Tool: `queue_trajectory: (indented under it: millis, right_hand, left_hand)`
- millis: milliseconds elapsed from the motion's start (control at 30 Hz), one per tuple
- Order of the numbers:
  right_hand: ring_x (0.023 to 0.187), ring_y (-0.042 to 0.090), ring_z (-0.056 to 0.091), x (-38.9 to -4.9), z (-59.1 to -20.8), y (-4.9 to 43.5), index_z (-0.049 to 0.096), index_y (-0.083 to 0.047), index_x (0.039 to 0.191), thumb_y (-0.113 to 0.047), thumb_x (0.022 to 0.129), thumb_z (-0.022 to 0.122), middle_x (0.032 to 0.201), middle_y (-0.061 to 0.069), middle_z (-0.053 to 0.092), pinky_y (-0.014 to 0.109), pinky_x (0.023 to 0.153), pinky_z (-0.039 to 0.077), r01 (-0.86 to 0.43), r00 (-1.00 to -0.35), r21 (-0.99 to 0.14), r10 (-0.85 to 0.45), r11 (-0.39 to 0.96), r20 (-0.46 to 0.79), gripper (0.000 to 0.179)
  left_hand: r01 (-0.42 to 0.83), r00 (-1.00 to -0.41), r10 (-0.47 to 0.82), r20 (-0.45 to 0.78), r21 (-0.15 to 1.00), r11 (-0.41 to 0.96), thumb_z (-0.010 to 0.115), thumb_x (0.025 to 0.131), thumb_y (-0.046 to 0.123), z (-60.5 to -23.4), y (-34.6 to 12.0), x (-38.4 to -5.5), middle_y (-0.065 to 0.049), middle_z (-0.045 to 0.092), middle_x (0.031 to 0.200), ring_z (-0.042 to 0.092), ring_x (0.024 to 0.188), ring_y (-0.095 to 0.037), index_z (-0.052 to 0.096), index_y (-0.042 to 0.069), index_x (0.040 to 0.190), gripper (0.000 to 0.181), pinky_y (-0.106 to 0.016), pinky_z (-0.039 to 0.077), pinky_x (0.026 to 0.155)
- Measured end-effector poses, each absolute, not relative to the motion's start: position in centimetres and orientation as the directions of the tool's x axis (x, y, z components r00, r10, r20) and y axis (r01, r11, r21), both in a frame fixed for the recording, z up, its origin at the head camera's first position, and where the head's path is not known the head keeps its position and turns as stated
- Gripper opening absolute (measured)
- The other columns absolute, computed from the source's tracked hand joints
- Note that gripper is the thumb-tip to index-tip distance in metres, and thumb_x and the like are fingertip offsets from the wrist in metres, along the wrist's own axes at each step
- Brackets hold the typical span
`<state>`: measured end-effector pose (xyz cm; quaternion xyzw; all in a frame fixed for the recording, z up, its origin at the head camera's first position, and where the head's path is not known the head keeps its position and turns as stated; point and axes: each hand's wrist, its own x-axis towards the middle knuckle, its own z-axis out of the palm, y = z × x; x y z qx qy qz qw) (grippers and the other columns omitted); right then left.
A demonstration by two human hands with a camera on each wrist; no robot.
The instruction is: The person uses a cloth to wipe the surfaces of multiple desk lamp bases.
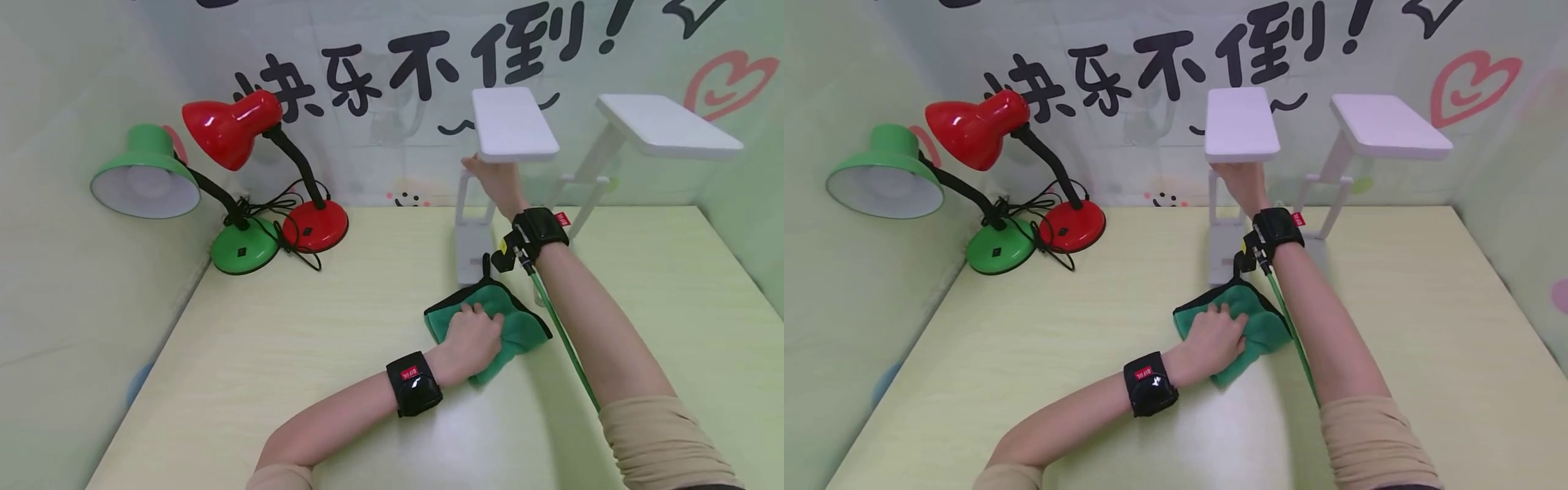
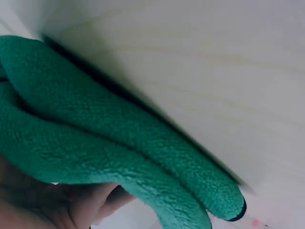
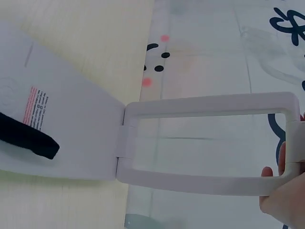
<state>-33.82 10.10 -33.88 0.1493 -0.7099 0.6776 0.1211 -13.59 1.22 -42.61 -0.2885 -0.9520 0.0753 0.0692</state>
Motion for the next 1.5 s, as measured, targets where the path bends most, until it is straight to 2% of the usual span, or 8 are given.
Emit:
queue_trajectory:
  millis: [133, 267, 433, 633, 933, 1233, 1400, 1500]
  right_hand:
    - [0.094, 0.018, 0.052, -33.6, -34.4, 10.4, 0.053, -0.008, 0.11, -0.006, 0.084, 0.068, 0.098, 0.002, 0.059, 0.029, 0.089, 0.039, -0.444, -0.896, -0.877, -0.076, 0.182, 0.438, 0.029]
    - [0.13, 0.034, 0.035, -31.5, -35.6, 11.2, 0.032, -0.003, 0.142, -0.012, 0.082, 0.072, 0.139, 0.02, 0.039, 0.046, 0.111, 0.028, -0.44, -0.887, -0.784, -0.08, 0.437, 0.454, 0.073]
    - [0.13, 0.042, 0.024, -26.6, -37.6, 12.3, 0.021, 0.0, 0.147, -0.021, 0.082, 0.073, 0.142, 0.029, 0.022, 0.054, 0.107, 0.027, -0.352, -0.931, -0.715, -0.149, 0.604, 0.333, 0.086]
    - [0.132, 0.043, 0.024, -20.1, -39.5, 13.1, 0.025, -0.011, 0.148, -0.037, 0.082, 0.072, 0.147, 0.022, 0.022, 0.057, 0.096, 0.038, -0.473, -0.875, -0.556, -0.439, 0.683, 0.205, 0.085]
    - [0.129, 0.042, 0.032, -16.6, -42.1, 13.7, 0.03, -0.018, 0.146, -0.048, 0.08, 0.071, 0.146, 0.019, 0.029, 0.051, 0.088, 0.048, -0.599, -0.79, -0.397, -0.595, 0.696, 0.147, 0.084]
    - [0.127, 0.039, 0.036, -16.0, -43.6, 14.1, 0.036, -0.016, 0.145, -0.047, 0.079, 0.071, 0.141, 0.018, 0.036, 0.049, 0.087, 0.049, -0.613, -0.782, -0.368, -0.604, 0.699, 0.154, 0.08]
    - [0.126, 0.04, 0.037, -15.8, -43.8, 14.2, 0.041, -0.018, 0.141, -0.047, 0.079, 0.071, 0.14, 0.019, 0.037, 0.051, 0.09, 0.048, -0.619, -0.778, -0.347, -0.61, 0.705, 0.149, 0.075]
    - [0.127, 0.039, 0.038, -15.8, -44.0, 14.3, 0.043, -0.018, 0.14, -0.047, 0.078, 0.072, 0.141, 0.019, 0.038, 0.051, 0.091, 0.047, -0.62, -0.778, -0.335, -0.609, 0.709, 0.152, 0.074]
  left_hand:
    - [0.556, -0.831, 0.556, 0.01, -0.018, 0.831, 0.054, 0.093, 0.044, -42.1, 0.4, -14.6, -0.008, 0.07, 0.098, 0.065, 0.083, -0.019, 0.065, 0.018, 0.112, 0.034, -0.026, 0.051, 0.054]
    - [0.495, -0.833, 0.547, -0.083, 0.332, 0.803, 0.052, 0.095, 0.045, -40.5, -1.9, -16.5, -0.004, 0.071, 0.096, 0.063, 0.076, -0.013, 0.059, 0.015, 0.127, 0.045, -0.023, 0.046, 0.056]
    - [0.282, -0.925, 0.377, -0.036, 0.601, 0.748, 0.051, 0.097, 0.037, -38.5, -6.9, -20.1, -0.011, 0.069, 0.116, 0.069, 0.092, -0.02, 0.06, 0.009, 0.124, 0.04, -0.029, 0.054, 0.077]
    - [0.068, -0.994, -0.002, 0.11, 0.626, 0.776, 0.048, 0.097, 0.039, -35.7, -14.5, -24.9, -0.015, 0.064, 0.124, 0.066, 0.102, -0.03, 0.052, 0.006, 0.131, 0.047, -0.04, 0.055, 0.079]
    - [-0.104, -0.9, -0.368, 0.234, 0.704, 0.702, 0.041, 0.099, 0.035, -32.7, -22.4, -29.7, -0.019, 0.064, 0.12, 0.061, 0.102, -0.033, 0.046, 0.0, 0.133, 0.049, -0.042, 0.048, 0.084]
    - [-0.161, -0.908, -0.4, 0.129, 0.772, 0.614, 0.033, 0.1, 0.044, -31.1, -26.0, -30.5, -0.024, 0.048, 0.139, 0.051, 0.121, -0.039, 0.027, -0.001, 0.145, 0.065, -0.045, 0.041, 0.103]
    - [-0.134, -0.932, -0.355, 0.065, 0.851, 0.508, 0.035, 0.1, 0.041, -30.6, -26.9, -31.1, -0.014, 0.026, 0.157, 0.026, 0.144, -0.028, 0.011, 0.004, 0.151, 0.067, -0.039, 0.024, 0.118]
    - [-0.129, -0.934, -0.357, 0.033, 0.898, 0.422, 0.038, 0.1, 0.041, -30.4, -26.8, -31.5, -0.006, 0.023, 0.159, 0.024, 0.146, -0.019, 0.007, 0.012, 0.153, 0.068, -0.036, 0.021, 0.119]
